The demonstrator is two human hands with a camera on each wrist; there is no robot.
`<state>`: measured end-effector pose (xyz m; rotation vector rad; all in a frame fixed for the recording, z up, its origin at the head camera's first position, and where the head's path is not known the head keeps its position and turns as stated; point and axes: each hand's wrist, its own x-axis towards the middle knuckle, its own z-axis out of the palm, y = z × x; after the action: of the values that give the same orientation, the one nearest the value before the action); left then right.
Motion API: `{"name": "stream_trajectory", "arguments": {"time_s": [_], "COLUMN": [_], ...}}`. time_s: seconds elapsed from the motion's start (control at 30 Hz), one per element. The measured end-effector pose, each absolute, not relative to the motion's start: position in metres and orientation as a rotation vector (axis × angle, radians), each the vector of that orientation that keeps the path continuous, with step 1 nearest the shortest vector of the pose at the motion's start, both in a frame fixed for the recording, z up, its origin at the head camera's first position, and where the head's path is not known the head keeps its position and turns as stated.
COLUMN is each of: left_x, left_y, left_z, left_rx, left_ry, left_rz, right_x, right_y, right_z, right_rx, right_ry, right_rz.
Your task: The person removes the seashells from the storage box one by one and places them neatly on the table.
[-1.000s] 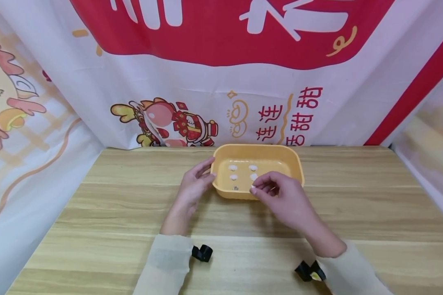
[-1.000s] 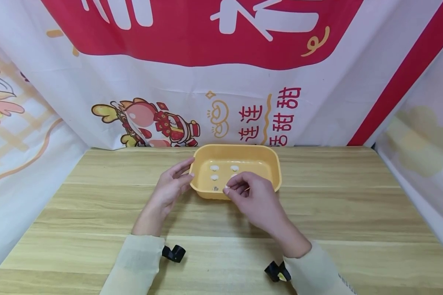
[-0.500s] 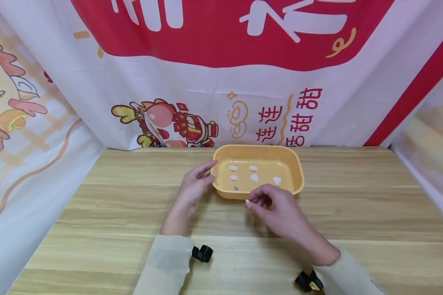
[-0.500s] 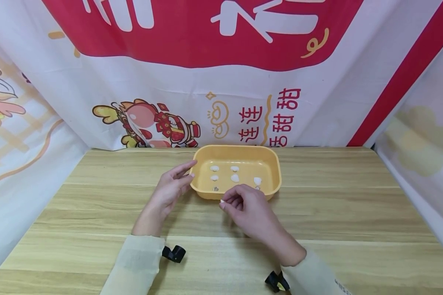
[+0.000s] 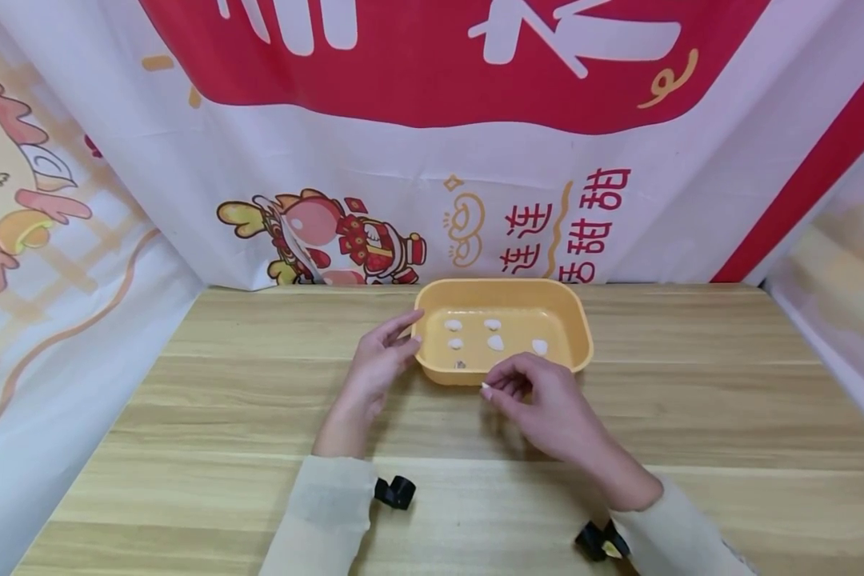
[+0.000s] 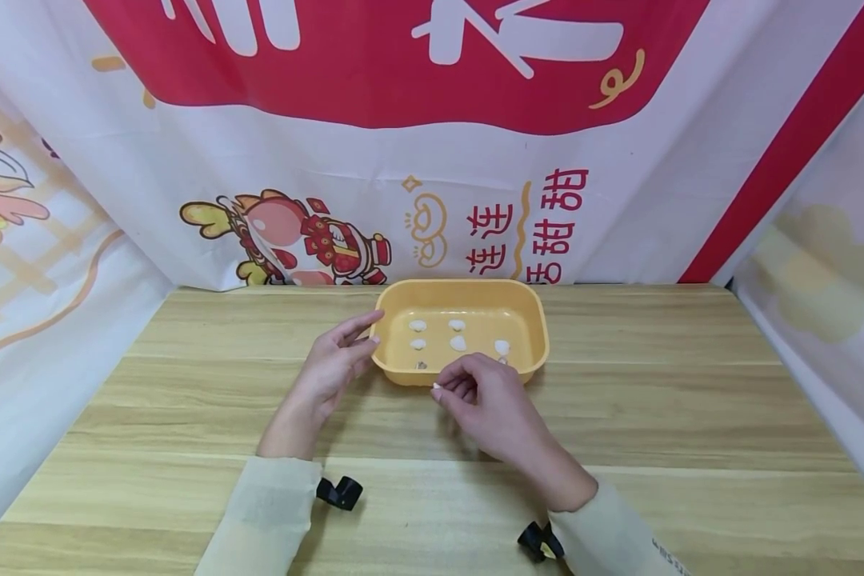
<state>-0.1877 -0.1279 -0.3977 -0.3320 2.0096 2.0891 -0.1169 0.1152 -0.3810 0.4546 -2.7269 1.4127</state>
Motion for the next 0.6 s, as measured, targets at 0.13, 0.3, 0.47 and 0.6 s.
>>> {"name": "stream_trajectory", "arguments": {"time_s": [0.13,0.3,0.47,0.6], "left_x": [-0.188,-0.188,-0.188,-0.189], "left_y": [-0.128,-0.129,-0.129,-0.129], "left_z": [-0.398,-0.400,-0.400,-0.400], "left_rx": [-0.330,-0.324,-0.327,-0.328], "left_ry": [2.004,2.002,2.005,2.006], "left_rz": [2.096,2.103,2.099,2.098], "right_x": [-0.117,-0.114,-0.112,-0.113], "right_y": [0.114,0.110,0.105,0.102], "right_z": [-0.381,-0.383,-0.385,-0.389], "right_rx": [0.460,0.503,0.533,0.520], "right_ry": [-2.744,-2.785,-2.838,-2.888], "right_rz": [1.394,1.376,1.349,1.320]}}
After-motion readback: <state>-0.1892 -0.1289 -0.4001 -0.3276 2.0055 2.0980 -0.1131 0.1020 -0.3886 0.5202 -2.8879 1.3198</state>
